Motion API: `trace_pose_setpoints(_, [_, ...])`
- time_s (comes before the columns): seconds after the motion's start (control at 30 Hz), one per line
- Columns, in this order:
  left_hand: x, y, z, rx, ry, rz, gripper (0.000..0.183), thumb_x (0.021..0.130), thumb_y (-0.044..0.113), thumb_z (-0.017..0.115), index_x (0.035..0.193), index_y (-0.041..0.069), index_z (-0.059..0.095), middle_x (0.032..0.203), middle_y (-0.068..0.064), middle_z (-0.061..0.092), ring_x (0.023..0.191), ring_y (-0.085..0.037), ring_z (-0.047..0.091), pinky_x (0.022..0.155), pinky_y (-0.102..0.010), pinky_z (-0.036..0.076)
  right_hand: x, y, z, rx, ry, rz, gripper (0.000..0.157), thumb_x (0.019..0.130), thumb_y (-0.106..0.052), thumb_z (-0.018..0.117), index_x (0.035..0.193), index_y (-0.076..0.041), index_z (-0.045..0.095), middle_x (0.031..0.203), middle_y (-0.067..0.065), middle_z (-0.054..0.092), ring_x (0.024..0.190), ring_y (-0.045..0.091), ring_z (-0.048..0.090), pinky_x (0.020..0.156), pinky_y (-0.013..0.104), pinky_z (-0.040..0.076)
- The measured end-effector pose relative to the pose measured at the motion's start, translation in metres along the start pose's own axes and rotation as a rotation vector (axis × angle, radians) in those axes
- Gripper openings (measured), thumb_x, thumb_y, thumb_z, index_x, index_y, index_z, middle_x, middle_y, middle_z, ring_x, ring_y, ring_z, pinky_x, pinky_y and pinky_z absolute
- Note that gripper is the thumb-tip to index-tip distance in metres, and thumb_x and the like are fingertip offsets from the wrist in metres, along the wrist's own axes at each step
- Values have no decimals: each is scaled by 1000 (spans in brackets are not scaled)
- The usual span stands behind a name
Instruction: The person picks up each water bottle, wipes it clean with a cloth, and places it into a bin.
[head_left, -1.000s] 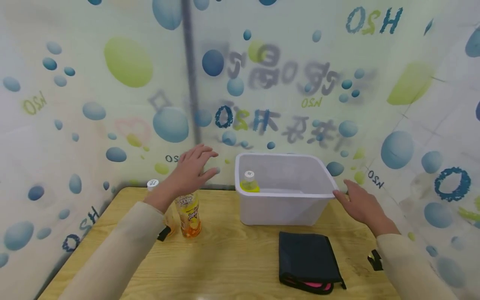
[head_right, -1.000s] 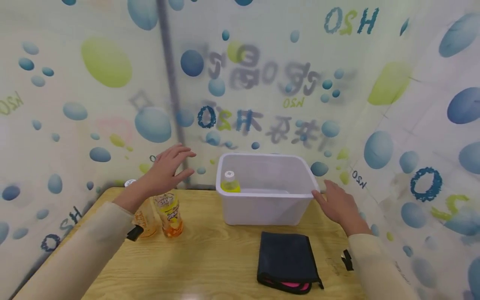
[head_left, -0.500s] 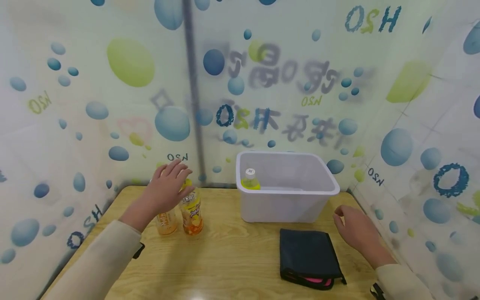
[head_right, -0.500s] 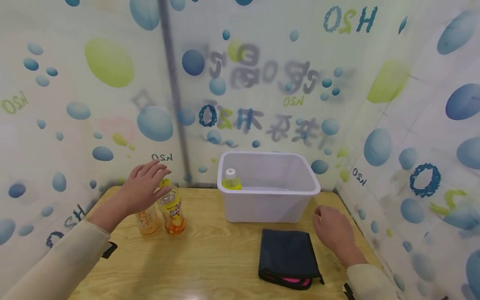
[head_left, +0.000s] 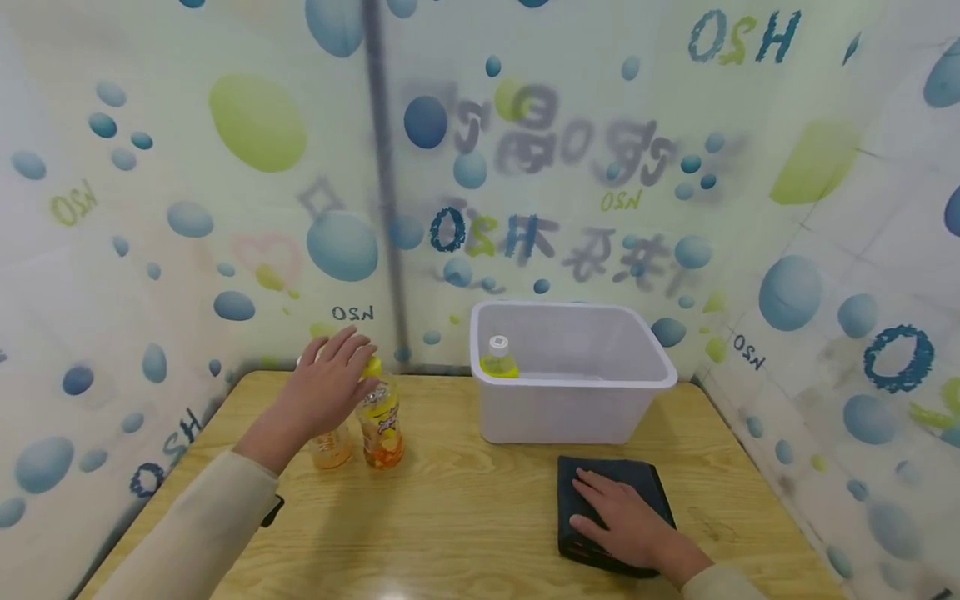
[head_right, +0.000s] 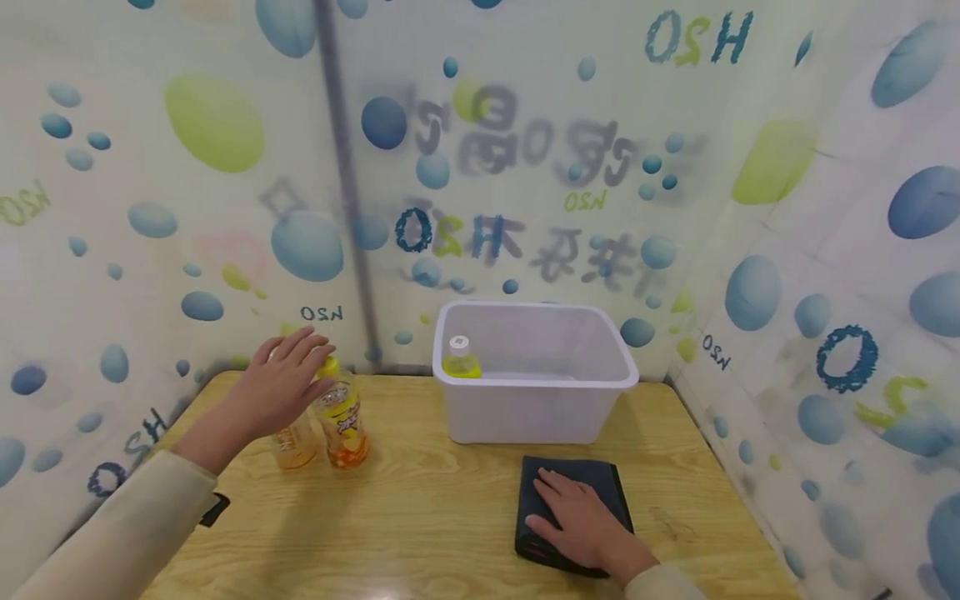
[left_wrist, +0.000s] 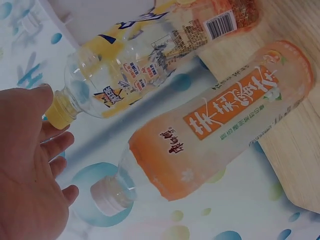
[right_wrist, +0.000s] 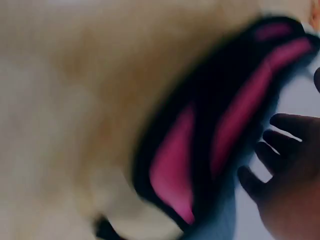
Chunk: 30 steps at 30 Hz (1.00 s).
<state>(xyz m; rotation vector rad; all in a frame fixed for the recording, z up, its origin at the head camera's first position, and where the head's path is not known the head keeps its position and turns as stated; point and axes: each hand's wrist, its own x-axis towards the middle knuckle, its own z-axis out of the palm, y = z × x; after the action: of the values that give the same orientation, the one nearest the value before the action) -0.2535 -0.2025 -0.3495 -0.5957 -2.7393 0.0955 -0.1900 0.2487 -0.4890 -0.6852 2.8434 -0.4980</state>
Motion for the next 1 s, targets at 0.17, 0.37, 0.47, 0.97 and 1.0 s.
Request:
trace_pose_setpoints(0.17, [-1,0,1,-1,23,15,48,98,31,58,136,3,49,144,-15,46,143,-37,29,114,-59,25,1,3,21,57,-100,14,92,90,-67,50,154,-7,24,163,12,16,150,38,17,115,67,11])
trace_pose_setpoints(0.37, [1,-1,1,-16,3,-4,50,98,32,57,139,4,47,145,-15,44,144,-37,28,114,-59,25,2,6,31,-10,-84,-22,104,83,-71,55,155,-6,18,164,13,11,151,38,14,115,68,10])
trace_pose_setpoints(0.47, [2,-2,1,-29,5,-3,46,99,32,56,136,5,49,145,-15,45,144,-37,28,114,-60,25,2,5,34,-77,-40,-19,103,84,-74,51,155,-7,20,163,11,16,150,35,21,114,65,18])
trace_pose_setpoints(0.97, [4,-4,7,-96,-3,-10,40,101,34,51,127,3,53,139,-15,49,145,-37,27,113,-60,25,4,-12,36,-243,71,56,95,85,-76,44,153,-11,31,160,6,30,144,28,35,109,58,32])
trace_pose_setpoints(1.0, [4,-4,8,-94,0,-7,40,101,35,51,127,4,53,139,-14,49,145,-37,26,113,-60,25,5,-13,35,-255,67,70,93,86,-75,44,152,-12,32,159,6,31,144,27,36,109,57,33])
